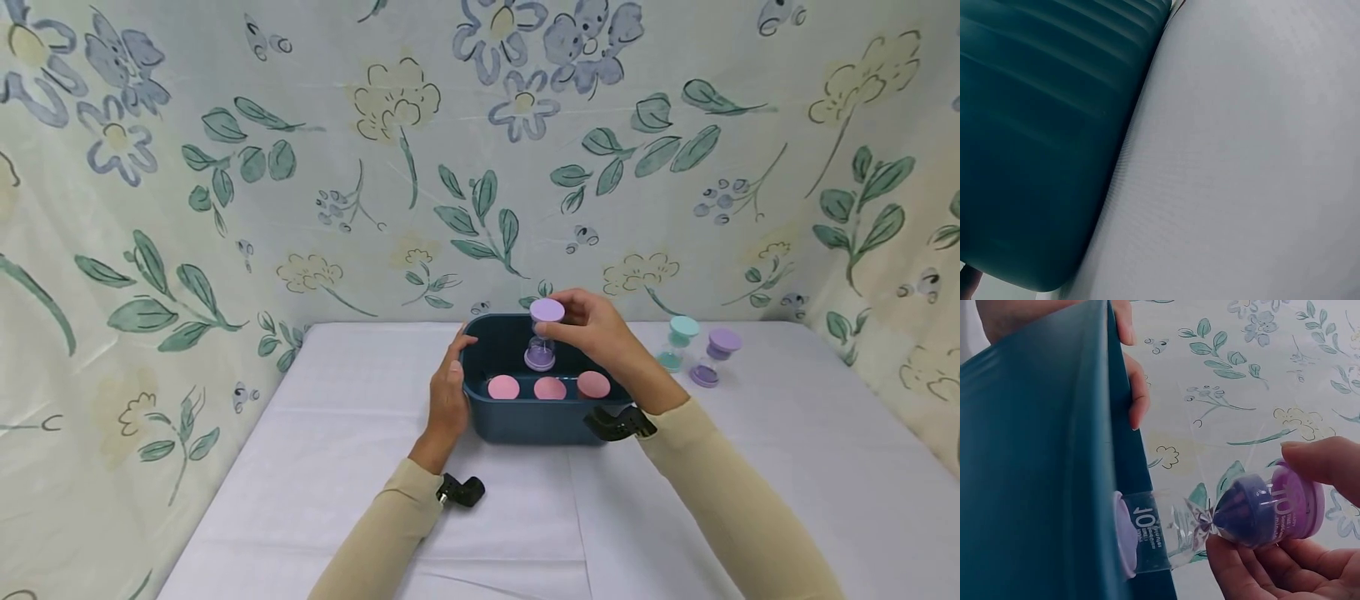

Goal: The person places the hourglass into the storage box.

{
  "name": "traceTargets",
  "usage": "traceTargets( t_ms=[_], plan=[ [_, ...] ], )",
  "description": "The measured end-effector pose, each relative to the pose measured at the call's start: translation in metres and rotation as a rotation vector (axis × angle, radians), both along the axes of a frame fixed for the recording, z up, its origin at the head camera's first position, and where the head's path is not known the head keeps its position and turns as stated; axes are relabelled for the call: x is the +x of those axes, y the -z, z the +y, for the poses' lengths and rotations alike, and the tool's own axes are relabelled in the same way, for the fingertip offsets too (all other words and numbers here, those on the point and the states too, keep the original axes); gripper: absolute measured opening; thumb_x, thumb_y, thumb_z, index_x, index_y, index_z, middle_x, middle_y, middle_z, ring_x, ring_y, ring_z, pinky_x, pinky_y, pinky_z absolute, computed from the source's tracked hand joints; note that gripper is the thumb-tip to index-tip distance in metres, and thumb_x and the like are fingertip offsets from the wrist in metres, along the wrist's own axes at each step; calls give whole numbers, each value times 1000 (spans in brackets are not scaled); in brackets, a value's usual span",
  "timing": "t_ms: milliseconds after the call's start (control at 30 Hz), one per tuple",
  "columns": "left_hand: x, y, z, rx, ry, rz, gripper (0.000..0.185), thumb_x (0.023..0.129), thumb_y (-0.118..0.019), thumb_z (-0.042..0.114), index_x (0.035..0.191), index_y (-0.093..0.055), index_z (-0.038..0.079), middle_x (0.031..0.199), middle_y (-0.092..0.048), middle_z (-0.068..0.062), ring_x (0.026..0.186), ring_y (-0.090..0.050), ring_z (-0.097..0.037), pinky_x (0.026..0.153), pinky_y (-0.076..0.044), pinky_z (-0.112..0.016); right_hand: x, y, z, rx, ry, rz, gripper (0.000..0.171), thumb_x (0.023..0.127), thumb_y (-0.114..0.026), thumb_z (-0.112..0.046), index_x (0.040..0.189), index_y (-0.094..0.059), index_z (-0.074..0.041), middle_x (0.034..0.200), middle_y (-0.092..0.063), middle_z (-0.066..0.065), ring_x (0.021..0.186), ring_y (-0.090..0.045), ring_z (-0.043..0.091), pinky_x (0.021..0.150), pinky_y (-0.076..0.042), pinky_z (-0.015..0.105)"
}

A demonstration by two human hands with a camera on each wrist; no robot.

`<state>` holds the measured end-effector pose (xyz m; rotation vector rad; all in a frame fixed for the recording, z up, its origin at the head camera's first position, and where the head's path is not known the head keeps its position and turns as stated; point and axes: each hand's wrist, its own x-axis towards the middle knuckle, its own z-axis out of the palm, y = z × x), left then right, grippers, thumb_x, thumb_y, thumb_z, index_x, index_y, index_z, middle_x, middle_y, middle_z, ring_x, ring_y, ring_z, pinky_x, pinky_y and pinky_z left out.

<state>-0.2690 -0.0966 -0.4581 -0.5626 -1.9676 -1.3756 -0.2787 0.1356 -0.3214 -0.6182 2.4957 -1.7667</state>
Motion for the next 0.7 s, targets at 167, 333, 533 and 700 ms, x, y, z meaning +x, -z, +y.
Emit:
traceTargets(
  t_ms=[167, 333, 533, 700],
  plan=[
    [0, 1, 0, -4, -6, -3, 57, 103, -15, 44, 134, -47, 10, 151, -37, -14, 141, -33, -21, 114, -27, -40, 0, 0, -4, 14, 9, -35, 55, 83, -75, -31, 128, -53, -7, 122, -60, 12, 111, -59, 27, 100, -45, 46],
    [0, 1, 0, 0, -2, 13, 54, 103, -16, 40, 135, -47, 9, 151, -37, -14, 140, -33, -23, 114, -27, -41, 0, 1, -9, 9, -13, -43, 54, 84, -75, -29, 128, -53, -6, 122, -60, 13, 111, -59, 27, 99, -45, 45],
    [1, 1, 0, -10, -4, 5, 55, 103, -15, 41, 135, -47, 10, 152, -37, -13, 140, -33, -23, 113, -27, -42, -1, 5, -14, -10, -41, -52, 50, 85, -74, -24, 126, -54, -4, 121, -60, 14, 108, -59, 27, 97, -48, 44],
    [2, 0, 0, -13, -5, -13, 55, 103, -14, 41, 135, -46, 10, 153, -36, -9, 141, -32, -23, 113, -27, -44, -1, 9, -20, 1, -42, -58, 50, 85, -73, -22, 127, -53, -4, 122, -59, 14, 108, -59, 28, 96, -49, 42]
  ],
)
